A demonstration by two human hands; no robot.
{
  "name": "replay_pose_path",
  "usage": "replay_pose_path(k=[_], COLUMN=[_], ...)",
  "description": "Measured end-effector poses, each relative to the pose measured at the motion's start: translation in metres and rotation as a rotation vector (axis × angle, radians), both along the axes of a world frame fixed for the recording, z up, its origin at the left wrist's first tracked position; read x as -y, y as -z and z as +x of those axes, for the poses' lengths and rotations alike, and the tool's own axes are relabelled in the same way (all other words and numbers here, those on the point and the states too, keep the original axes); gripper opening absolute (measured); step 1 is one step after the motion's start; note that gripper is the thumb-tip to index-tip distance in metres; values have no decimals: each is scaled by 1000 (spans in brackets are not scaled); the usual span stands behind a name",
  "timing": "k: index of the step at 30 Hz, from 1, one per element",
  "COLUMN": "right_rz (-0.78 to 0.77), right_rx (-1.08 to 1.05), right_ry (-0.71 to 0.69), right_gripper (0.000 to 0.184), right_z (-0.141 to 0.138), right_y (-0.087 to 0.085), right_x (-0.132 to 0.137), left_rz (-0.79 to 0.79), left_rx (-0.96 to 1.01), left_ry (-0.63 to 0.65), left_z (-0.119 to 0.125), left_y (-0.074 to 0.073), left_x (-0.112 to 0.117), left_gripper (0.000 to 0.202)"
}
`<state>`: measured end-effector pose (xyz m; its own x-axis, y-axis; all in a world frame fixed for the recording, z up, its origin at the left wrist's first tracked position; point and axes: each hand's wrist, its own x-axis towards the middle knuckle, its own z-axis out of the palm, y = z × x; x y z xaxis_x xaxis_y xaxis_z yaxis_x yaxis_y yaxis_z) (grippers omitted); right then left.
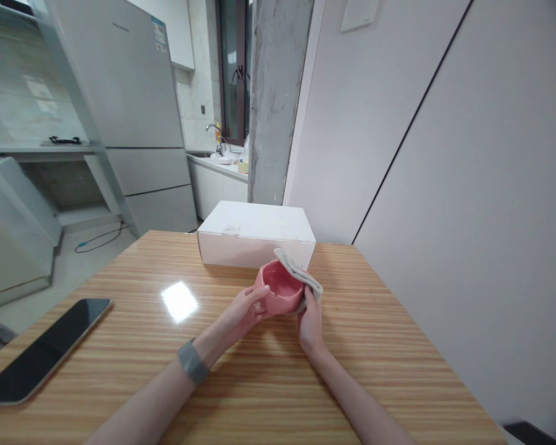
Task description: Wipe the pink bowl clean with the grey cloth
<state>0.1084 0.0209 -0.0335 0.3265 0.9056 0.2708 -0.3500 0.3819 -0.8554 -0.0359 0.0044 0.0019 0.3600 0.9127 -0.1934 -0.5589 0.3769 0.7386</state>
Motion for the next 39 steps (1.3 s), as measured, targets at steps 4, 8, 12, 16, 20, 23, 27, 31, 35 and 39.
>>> replay_pose_path(k=[4,8,12,16,20,23,27,31,35,39], right_rz=[-67,-166,-250,-256,-395,-597,-610,-488,-447,-545], right_rx=[-130,-216,-282,-346,-433,-471,-508,-526,-562,-586], right_ry=[-80,-269,-314,-309,-362,-425,-712,-986,-1002,-968], right_gripper=[28,26,25,30,29,28,31,40,44,41], right_z=[13,15,8,4,10,13,3,-8,-5,0], right_y=[-7,-15,-15,-15,-20,-22,-23,-24,-21,-13], right_x=[-13,-14,-12,-11,-9,-6,1,5,4,4], left_rz=[-66,-53,-64,-62,94,207,312,485,792,880], left_rx=[-82,-81,-63,-76,-47,19,30,-237,-767,-987], left_ry=[76,110,112,8,-94,-115,-144,-180,-301,-342], left_z=[-2,-2,-3,-3,-5,-9,-11,-5,-5,-12], left_y=[5,4,3,1,-12,-25,-29,-23,-19,-17], left_x=[-2,1,1,-1,1,4,6,8,9,5], left_gripper=[39,43,41,34,35,43,68,74,93,109])
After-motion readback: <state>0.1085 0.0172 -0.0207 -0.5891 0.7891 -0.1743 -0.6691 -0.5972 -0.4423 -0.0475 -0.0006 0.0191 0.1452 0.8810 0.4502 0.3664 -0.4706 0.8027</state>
